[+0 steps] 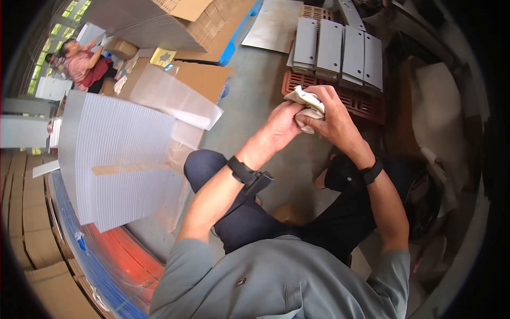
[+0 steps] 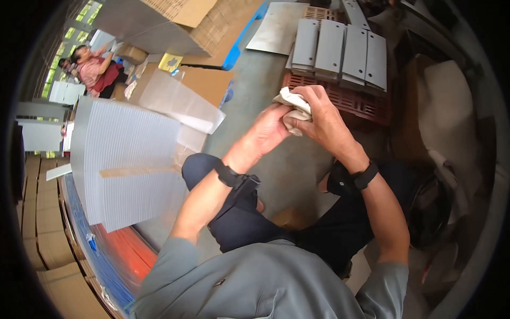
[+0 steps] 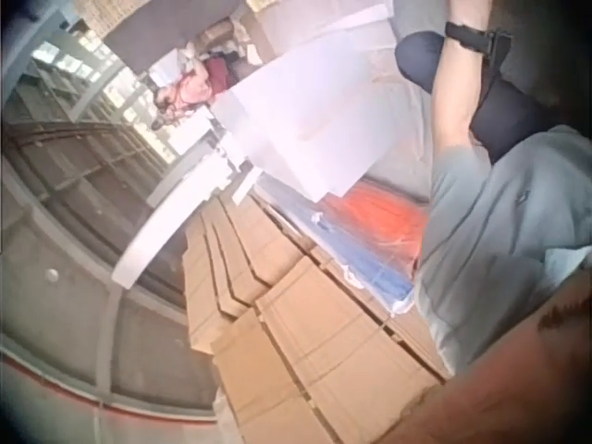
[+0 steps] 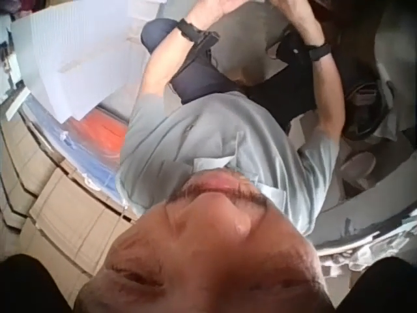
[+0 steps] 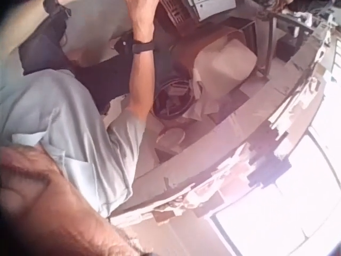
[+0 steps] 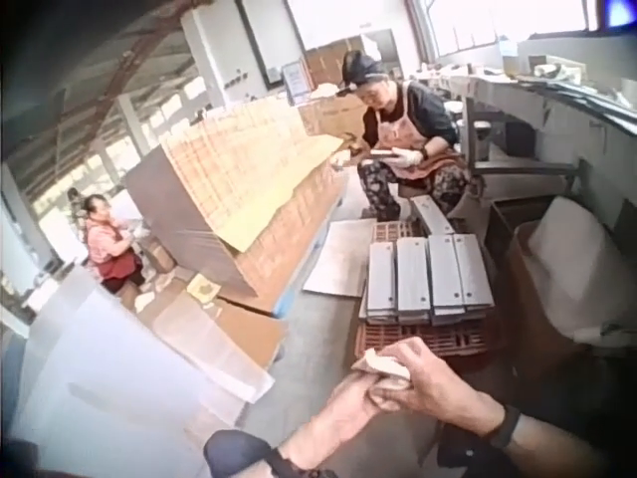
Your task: The person picks up a wooden board from a stack, wipes its surfaces and edges with a cloth, and rubs a blue sponge along the edges before placing it onto a separate stack.
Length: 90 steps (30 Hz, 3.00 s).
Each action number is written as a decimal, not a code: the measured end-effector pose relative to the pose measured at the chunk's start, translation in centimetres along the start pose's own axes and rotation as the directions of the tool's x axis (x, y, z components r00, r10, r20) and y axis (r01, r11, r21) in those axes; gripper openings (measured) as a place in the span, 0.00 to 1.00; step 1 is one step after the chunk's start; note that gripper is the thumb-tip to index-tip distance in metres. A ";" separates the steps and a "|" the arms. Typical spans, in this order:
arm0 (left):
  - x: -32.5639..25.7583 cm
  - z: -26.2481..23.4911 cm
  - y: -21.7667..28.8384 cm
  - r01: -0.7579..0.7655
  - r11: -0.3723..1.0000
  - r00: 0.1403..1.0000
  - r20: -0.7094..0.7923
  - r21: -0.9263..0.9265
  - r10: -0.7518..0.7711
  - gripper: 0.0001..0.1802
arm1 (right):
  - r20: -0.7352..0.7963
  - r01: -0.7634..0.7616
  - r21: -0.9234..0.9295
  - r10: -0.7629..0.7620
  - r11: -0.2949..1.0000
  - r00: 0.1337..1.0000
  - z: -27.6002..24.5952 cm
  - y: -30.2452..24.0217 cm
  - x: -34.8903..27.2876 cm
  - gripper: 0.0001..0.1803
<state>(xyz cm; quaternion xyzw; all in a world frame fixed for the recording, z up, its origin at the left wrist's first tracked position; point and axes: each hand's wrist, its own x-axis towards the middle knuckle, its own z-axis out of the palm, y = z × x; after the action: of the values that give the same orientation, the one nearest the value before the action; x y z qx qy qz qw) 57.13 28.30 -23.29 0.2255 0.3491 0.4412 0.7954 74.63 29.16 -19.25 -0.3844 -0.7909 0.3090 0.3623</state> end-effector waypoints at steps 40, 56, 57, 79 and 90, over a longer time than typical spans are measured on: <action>6.6 -5.6 4.0 -0.299 0.888 0.870 -0.282 0.350 0.405 0.19 | -0.108 0.101 -0.107 -0.112 0.989 0.988 -0.8 0.7 3.5 0.28; -14.8 -5.3 -0.7 -0.353 0.873 0.872 -0.220 0.336 0.438 0.21 | -0.517 -0.441 -0.004 0.375 0.898 0.769 -4.4 8.6 9.0 0.21; -15.5 -5.5 -0.4 -0.386 0.860 0.845 -0.246 0.333 0.475 0.21 | -0.502 -0.423 0.041 0.385 0.905 0.774 -4.5 8.6 8.9 0.23; -15.1 -3.3 -0.3 -0.491 0.834 0.792 -0.269 0.253 0.548 0.22 | 0.104 -0.236 0.888 0.328 0.395 0.939 1.6 -2.2 4.6 0.26; -13.0 -2.6 3.3 -0.059 0.990 0.981 0.178 -0.130 0.082 0.50 | 0.249 -0.349 0.843 0.279 0.409 0.928 3.4 -1.9 4.0 0.25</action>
<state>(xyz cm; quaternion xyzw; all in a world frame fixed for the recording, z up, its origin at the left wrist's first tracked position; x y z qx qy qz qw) 48.59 18.97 -18.21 0.2274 0.2381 0.4675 0.8204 69.33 30.80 -18.31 -0.2748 -0.4463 0.7438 0.4148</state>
